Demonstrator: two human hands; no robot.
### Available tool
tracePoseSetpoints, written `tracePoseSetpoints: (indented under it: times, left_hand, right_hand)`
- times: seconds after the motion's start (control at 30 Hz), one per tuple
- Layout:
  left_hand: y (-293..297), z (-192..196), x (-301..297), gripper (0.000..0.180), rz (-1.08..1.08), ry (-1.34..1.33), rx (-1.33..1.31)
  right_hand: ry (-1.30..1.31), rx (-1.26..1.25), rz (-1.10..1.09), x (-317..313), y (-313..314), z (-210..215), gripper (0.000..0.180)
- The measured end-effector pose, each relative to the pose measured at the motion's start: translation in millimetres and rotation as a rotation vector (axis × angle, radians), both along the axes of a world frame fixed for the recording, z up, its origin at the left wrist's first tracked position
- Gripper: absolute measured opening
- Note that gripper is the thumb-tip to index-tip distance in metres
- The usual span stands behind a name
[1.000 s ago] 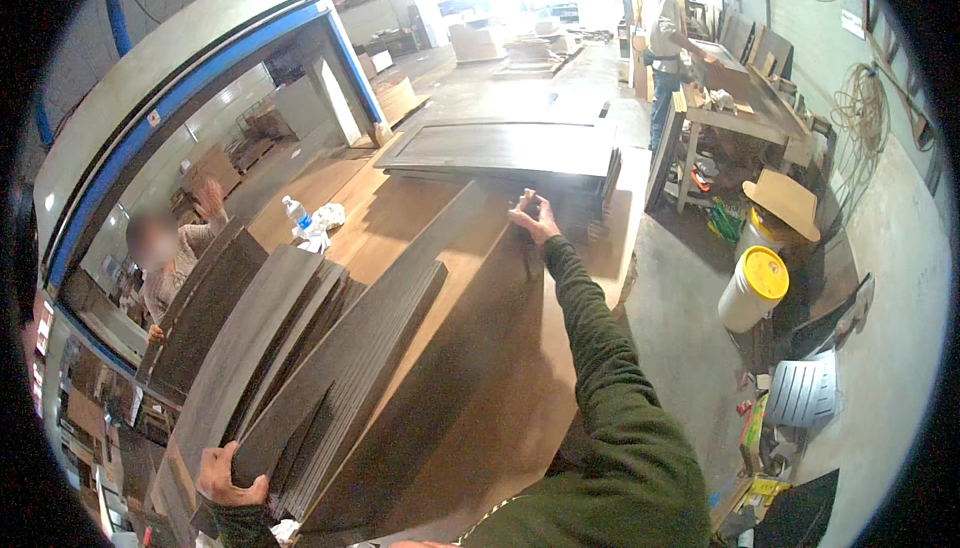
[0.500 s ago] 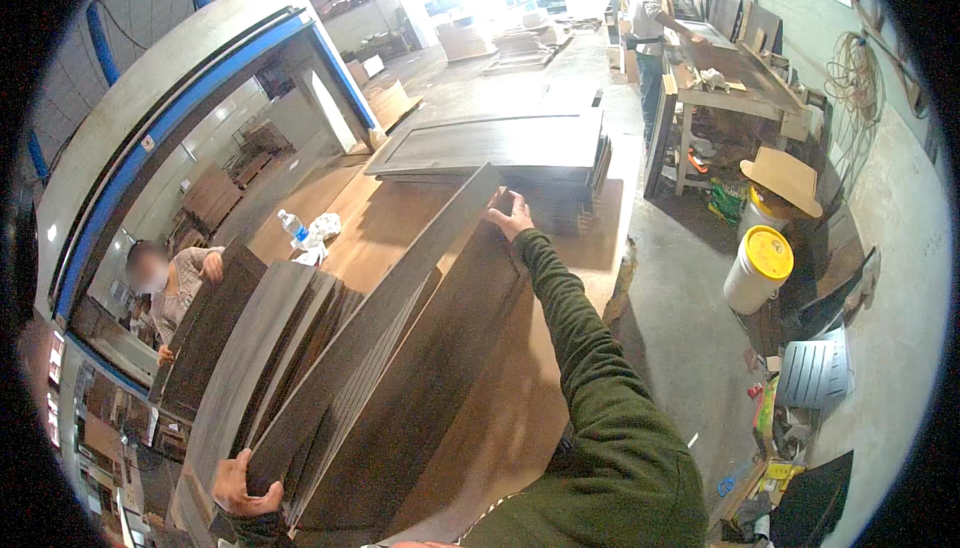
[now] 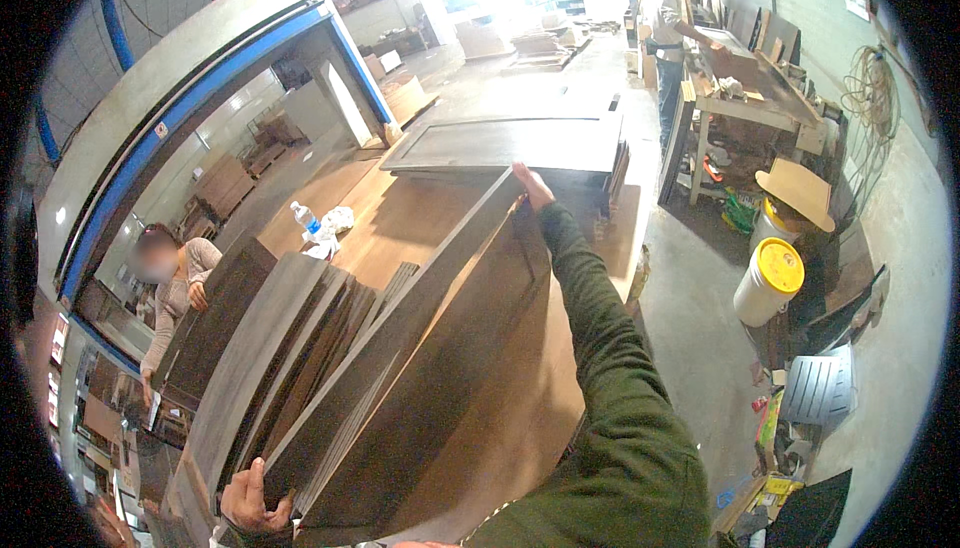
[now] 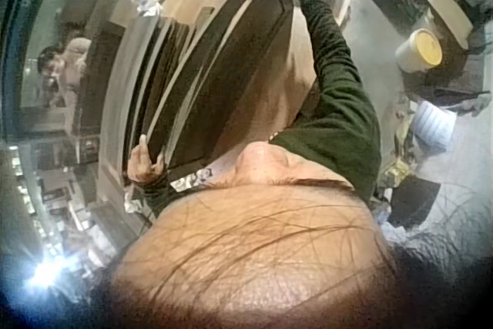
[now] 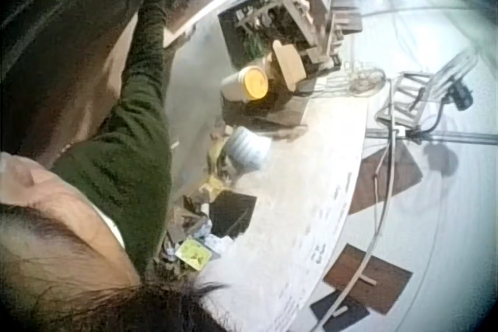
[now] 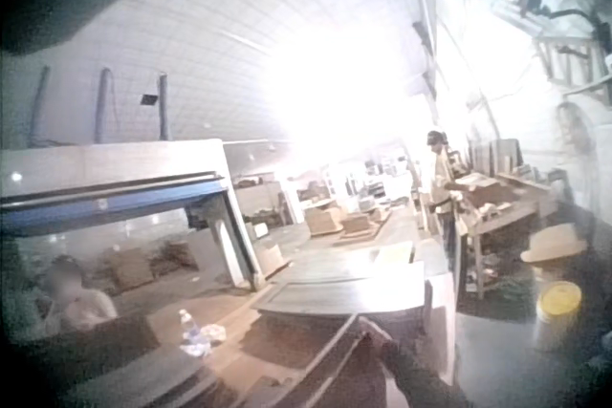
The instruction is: The person assembles cabinet door frames by hammering wooden stiles and rails together, handling the pieces by hand and with a hammer.
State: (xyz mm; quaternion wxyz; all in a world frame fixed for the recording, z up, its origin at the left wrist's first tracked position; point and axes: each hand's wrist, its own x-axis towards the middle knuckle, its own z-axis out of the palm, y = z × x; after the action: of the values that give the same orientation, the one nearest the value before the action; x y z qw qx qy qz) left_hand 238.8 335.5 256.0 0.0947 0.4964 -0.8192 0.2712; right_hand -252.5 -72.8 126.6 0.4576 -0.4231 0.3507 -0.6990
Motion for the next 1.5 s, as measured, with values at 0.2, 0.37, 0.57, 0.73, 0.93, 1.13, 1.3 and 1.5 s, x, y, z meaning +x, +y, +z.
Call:
tracePoseSetpoints:
  times: [0.2, 0.37, 0.57, 0.73, 0.93, 1.13, 1.3, 1.5]
  left_hand:
    - [2, -2, -9, 0.054, 0.026, 0.040, 0.083]
    - [1, 4, -43, 0.050, 0.093, -0.021, 0.012]
    - [-9, -20, -17, 0.056, 0.064, -0.018, 0.049]
    - [-9, -43, 5, 0.064, 0.084, -0.016, 0.042]
    - [-26, -51, 6, 0.069, 0.041, -0.085, -0.004]
    - [-7, -45, 11, 0.069, 0.135, -0.064, 0.031]
    - [-17, -29, -11, 0.061, 0.051, -0.062, -0.020]
    - [-2, -44, -8, 0.055, 0.259, 0.035, 0.015]
  right_hand:
    - [0.147, 0.021, -0.107, -21, -56, -15, 0.065]
    - [0.095, -0.028, -0.227, -8, -52, -21, 0.058]
    - [-0.017, -0.042, -0.226, 10, -50, -19, 0.044]
    - [0.053, 0.034, -0.178, 1, -68, -26, 0.046]
    - [0.336, -0.396, -0.476, -59, -67, 68, 0.056]
    - [0.932, -0.806, -0.489, 8, 15, 222, 0.027]
    - [1.568, -0.169, 0.052, 27, -4, 131, 0.025]
    - [1.719, 0.096, 0.377, 31, -77, 38, 0.031]
